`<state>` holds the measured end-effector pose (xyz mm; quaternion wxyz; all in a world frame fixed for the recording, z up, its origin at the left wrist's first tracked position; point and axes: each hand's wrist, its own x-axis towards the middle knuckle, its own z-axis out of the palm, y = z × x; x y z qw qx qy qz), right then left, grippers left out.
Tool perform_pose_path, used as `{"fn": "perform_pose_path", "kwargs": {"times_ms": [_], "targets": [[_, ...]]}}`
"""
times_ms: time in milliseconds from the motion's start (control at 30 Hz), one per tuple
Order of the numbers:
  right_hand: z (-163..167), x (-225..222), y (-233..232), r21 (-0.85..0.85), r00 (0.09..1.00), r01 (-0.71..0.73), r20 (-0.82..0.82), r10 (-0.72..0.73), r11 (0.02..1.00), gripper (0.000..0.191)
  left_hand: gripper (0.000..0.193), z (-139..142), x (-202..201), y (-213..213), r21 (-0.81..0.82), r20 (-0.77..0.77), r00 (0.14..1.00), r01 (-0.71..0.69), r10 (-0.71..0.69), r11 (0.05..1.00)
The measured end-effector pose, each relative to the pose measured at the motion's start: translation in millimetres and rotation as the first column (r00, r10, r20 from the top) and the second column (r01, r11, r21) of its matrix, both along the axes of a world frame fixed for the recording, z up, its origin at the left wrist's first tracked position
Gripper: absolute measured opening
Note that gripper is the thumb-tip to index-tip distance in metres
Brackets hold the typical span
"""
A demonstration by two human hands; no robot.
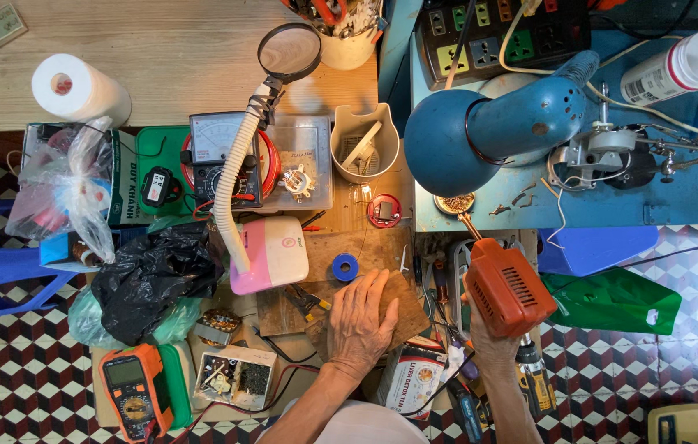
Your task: The person uses a heat gun to warm a small component, then uses a soldering iron and solder wire to join wires on a workbench. They handle a multimeter, pliers, and a roll of solder wire while working on a small electronic assembly.
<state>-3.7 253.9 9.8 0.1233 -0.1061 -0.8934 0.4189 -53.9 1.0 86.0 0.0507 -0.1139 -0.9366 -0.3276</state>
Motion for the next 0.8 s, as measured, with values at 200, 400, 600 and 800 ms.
{"fn": "perform_pose_path", "kwargs": {"times_ms": [200,400,600,800], "targets": [[-24.7,11.0,15.8,0.712,0.975,-0.08,-0.091,0.204,0.698,0.067,0.049,-1.3,0.0,-0.4,0.003,-0.01,1.0,-0.006,0.007,1.0],[-40.3,11.2,20.9,0.799,0.955,-0.005,-0.175,0.24,0.601,0.067,0.049,0.6,-1.0,-0.7,0.015,-0.006,1.0,-0.006,0.006,1.0],[-35.8,5.2,16.4,0.77,0.981,-0.04,-0.092,0.173,0.637,0.062,0.048,2.7,-1.9,-1.7,0.026,-0.009,1.0,-0.01,0.01,1.0],[-19.3,0.0,6.4,0.467,0.997,-0.051,0.076,0.017,0.883,0.056,0.049,2.1,-2.3,-1.6,0.009,0.002,1.0,-0.003,0.003,1.0]]}}
